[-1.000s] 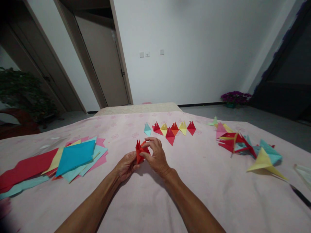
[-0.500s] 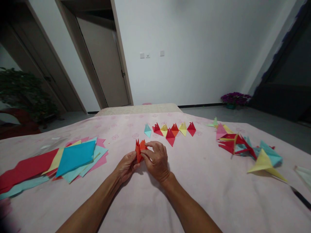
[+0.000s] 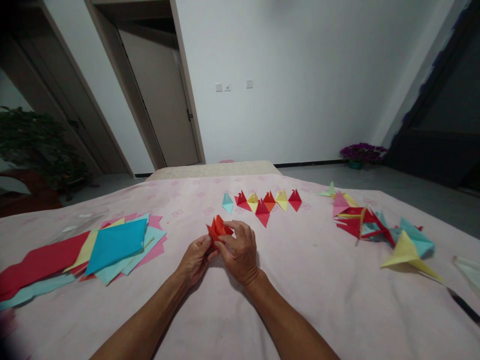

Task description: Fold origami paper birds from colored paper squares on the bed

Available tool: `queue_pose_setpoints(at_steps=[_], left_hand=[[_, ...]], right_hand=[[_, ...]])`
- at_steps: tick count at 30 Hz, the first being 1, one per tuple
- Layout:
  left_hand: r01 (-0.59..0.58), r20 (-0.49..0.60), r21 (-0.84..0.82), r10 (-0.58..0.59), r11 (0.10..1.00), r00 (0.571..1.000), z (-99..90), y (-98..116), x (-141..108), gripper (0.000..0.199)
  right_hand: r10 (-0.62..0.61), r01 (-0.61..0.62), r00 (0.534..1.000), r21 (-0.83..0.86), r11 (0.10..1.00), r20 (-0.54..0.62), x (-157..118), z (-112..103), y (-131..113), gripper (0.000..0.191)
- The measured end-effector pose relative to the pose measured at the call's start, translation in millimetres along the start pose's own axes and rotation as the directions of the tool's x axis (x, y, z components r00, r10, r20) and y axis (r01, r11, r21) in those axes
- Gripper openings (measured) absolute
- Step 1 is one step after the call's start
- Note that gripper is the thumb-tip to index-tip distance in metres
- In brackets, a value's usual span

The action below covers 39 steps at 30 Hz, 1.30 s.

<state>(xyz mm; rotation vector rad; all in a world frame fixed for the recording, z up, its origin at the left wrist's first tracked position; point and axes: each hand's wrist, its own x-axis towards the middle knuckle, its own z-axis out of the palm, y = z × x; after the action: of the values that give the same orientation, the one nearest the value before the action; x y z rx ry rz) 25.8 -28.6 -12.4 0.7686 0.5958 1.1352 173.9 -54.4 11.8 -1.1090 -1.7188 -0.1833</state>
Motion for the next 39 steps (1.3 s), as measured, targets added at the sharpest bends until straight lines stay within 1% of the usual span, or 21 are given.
queue_pose_setpoints(at_steps=[6,9,11,13,17,20,23,26,28,29,30,32,33,34,36,37,39], left_hand=[[0.035,-0.055,0.016,-0.034,0.999,0.998,3.2,0,0,0.044],[0.024,-0.074,0.016,-0.023,1.000,0.997,3.9,0,0,0.040],[0.009,-0.086,0.020,-0.008,1.000,0.996,3.9,0,0,0.038],[0.001,-0.097,0.036,0.003,0.999,0.995,3.8,0,0,0.037],[-0.012,-0.092,0.101,0.021,0.995,0.996,3.2,-1,0,0.039],[-0.036,-0.087,0.162,0.050,0.986,0.995,1.3,-3,0,0.038],[-0.064,-0.091,0.214,0.085,0.975,0.992,-0.9,-6,1,0.037],[-0.096,-0.076,0.260,0.119,0.961,0.990,-2.1,-5,2,0.035],[-0.103,-0.065,0.281,0.126,0.954,0.990,-2.6,-4,2,0.033],[-0.100,-0.059,0.284,0.121,0.954,0.991,-2.9,-4,2,0.032],[-0.095,-0.052,0.283,0.115,0.954,0.992,-3.2,-4,3,0.032],[-0.091,-0.044,0.269,0.107,0.959,0.993,-4.0,-5,3,0.033],[-0.093,-0.043,0.255,0.108,0.963,0.993,-4.3,-5,3,0.033],[-0.096,-0.045,0.237,0.110,0.967,0.993,-4.7,-5,4,0.034],[-0.098,-0.053,0.198,0.111,0.975,0.992,-5.0,-3,4,0.035],[-0.094,-0.058,0.177,0.105,0.980,0.993,-4.9,-2,4,0.037],[-0.071,-0.065,0.132,0.080,0.989,0.995,-4.4,0,5,0.040]], right_hand=[[0.081,-0.080,0.997,0.075,0.994,-0.006,-2,5,5,0.007],[0.113,-0.111,0.993,0.069,0.991,-0.026,-4,8,7,0.006],[0.127,-0.125,0.991,0.066,0.990,-0.033,-4,10,6,0.009],[0.167,-0.164,0.985,0.075,0.984,-0.041,-4,10,5,0.013],[0.340,-0.330,0.939,0.125,0.936,-0.061,-2,12,1,0.023],[0.425,-0.414,0.905,0.169,0.894,-0.029,-1,15,0,0.024],[0.457,-0.450,0.889,0.200,0.870,0.017,-1,16,4,0.026],[0.444,-0.442,0.895,0.180,0.879,0.028,-1,16,10,0.036],[0.446,-0.449,0.893,0.208,0.869,0.063,0,17,13,0.044],[0.464,-0.475,0.880,0.259,0.841,0.106,0,18,14,0.046],[0.486,-0.512,0.858,0.328,0.794,0.164,0,19,13,0.048],[0.521,-0.584,0.809,0.467,0.664,0.272,0,21,11,0.050],[0.529,-0.603,0.792,0.519,0.606,0.304,0,22,9,0.050],[0.532,-0.609,0.785,0.556,0.566,0.317,0,22,8,0.050],[0.530,-0.592,0.792,0.592,0.548,0.302,0,22,5,0.049],[0.523,-0.576,0.803,0.595,0.561,0.284,-1,21,5,0.047],[0.486,-0.522,0.842,0.578,0.628,0.233,-1,18,4,0.043]])
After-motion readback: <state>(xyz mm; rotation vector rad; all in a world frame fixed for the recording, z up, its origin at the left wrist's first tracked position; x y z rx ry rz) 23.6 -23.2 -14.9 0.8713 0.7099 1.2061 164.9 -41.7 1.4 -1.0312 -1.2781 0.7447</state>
